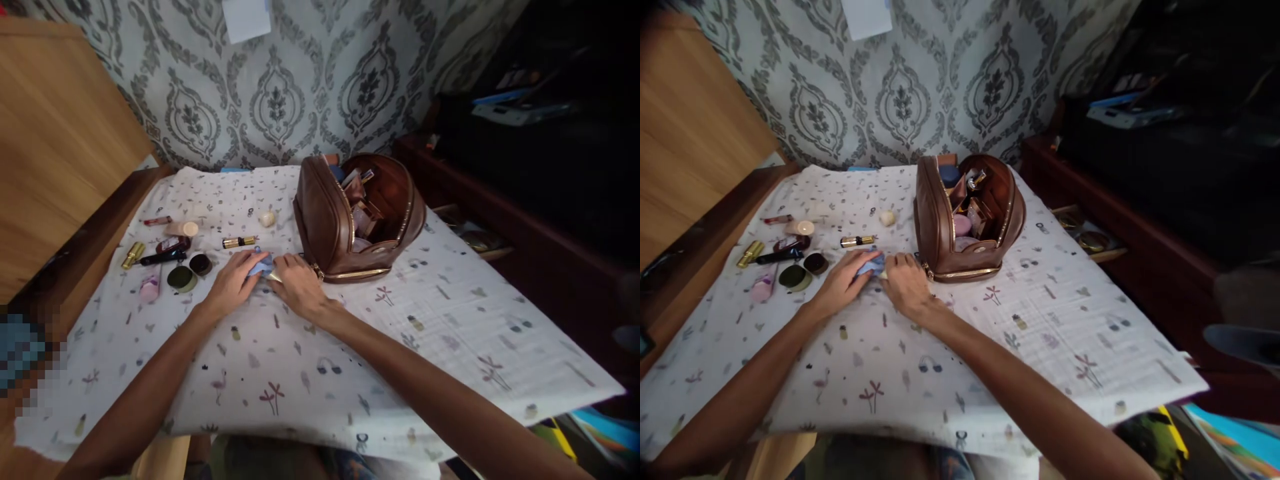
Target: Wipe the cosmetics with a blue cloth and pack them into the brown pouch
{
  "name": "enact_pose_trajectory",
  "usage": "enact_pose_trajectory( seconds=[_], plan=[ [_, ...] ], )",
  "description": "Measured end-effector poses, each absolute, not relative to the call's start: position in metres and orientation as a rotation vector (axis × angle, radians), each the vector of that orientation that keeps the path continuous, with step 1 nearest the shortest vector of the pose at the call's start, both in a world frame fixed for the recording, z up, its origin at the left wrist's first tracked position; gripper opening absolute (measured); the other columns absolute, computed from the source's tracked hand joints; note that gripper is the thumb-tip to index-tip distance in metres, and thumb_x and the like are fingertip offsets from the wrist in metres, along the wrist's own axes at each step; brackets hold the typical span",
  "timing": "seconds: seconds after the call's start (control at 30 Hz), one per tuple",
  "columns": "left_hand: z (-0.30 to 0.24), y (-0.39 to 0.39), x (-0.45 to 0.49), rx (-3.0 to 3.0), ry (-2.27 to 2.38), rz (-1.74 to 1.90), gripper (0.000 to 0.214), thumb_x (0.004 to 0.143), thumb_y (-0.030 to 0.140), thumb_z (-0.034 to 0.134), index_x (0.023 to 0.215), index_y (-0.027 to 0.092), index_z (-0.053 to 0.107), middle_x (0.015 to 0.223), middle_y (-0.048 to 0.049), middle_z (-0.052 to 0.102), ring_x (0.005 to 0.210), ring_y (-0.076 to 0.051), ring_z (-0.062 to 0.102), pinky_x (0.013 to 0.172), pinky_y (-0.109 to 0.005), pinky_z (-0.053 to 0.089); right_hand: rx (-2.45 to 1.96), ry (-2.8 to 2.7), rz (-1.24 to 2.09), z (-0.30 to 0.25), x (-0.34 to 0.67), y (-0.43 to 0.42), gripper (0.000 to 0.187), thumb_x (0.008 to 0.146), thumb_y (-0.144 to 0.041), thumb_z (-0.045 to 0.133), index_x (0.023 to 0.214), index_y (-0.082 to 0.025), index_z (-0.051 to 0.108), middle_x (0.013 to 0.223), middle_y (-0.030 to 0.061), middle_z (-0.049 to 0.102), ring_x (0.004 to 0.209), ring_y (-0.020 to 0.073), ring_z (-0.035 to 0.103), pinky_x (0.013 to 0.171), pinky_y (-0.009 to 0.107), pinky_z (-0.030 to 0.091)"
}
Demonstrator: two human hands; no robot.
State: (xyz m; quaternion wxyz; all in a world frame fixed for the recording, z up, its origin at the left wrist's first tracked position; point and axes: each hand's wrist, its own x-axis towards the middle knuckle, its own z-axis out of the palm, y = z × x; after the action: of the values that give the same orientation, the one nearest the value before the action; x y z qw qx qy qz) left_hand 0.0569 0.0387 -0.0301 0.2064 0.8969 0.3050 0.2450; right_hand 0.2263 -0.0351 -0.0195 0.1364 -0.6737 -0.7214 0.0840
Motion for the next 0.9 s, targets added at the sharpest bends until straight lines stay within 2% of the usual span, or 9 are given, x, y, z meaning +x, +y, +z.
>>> enact_pose_trajectory(
  seconds=[0.1,0.2,0.33,0.5,0.7,0.9],
  plan=[
    [-0.030,0.037,0.056,2.450,0.825,0.660,0.041,0.098,0.030,0.042,0.134,0.017,0.058,0.130,-0.0132,0.063,0.123,-0.025,0.057,0.108,-0.041,0.043,-1.878,-2.077,0.197,-0.026,0.224,-0.037,0.028,0.091,-0.021,0.064,0.116,-0.009,0.061,0.117,0.0176,0.065,0.112,0.0306,0.058,0.095,0.040,0.049],
    [-0.022,0.036,0.057,2.301,0.844,0.697,0.035,0.099,0.034,0.042,0.121,0.017,0.063,0.119,-0.0096,0.069,0.115,-0.024,0.062,0.103,-0.036,0.046,-1.764,-2.083,0.086,-0.032,0.222,-0.042,0.026,0.090,-0.019,0.064,0.114,-0.009,0.063,0.115,0.0171,0.065,0.109,0.0314,0.057,0.095,0.041,0.048],
    [-0.011,0.032,0.057,2.157,0.971,0.735,0.029,0.096,0.039,0.045,0.093,0.017,0.063,0.085,-0.0036,0.066,0.086,-0.020,0.062,0.079,-0.030,0.049,-1.596,-2.106,-0.067,-0.039,0.223,-0.053,0.023,0.095,-0.020,0.056,0.115,-0.013,0.064,0.111,0.0160,0.066,0.103,0.0299,0.056,0.092,0.042,0.047],
    [-0.013,0.031,0.053,1.890,1.078,0.617,0.028,0.089,0.041,0.053,0.073,0.019,0.057,0.065,0.0022,0.055,0.062,-0.014,0.052,0.056,-0.024,0.039,-1.362,-2.074,-0.345,-0.054,0.227,-0.063,0.025,0.099,-0.021,0.051,0.119,-0.015,0.063,0.109,0.0144,0.067,0.098,0.0274,0.056,0.085,0.041,0.046],
    [-0.022,0.035,0.048,1.710,1.136,0.470,0.040,0.085,0.054,0.059,0.065,0.019,0.055,0.055,0.0025,0.047,0.049,-0.012,0.042,0.045,-0.025,0.026,-1.263,-2.015,-0.454,-0.062,0.231,-0.068,0.026,0.097,-0.020,0.055,0.122,-0.016,0.061,0.110,0.0130,0.068,0.099,0.0267,0.057,0.084,0.040,0.045],
    [-0.016,0.036,0.044,1.807,0.857,0.560,0.032,0.086,0.049,0.062,0.078,0.018,0.063,0.067,0.0014,0.053,0.059,-0.013,0.050,0.054,-0.024,0.035,-1.318,-2.008,-0.269,-0.061,0.235,-0.068,0.032,0.096,-0.026,0.058,0.126,-0.018,0.061,0.112,0.0131,0.068,0.102,0.0282,0.060,0.085,0.042,0.048]
  ],
)
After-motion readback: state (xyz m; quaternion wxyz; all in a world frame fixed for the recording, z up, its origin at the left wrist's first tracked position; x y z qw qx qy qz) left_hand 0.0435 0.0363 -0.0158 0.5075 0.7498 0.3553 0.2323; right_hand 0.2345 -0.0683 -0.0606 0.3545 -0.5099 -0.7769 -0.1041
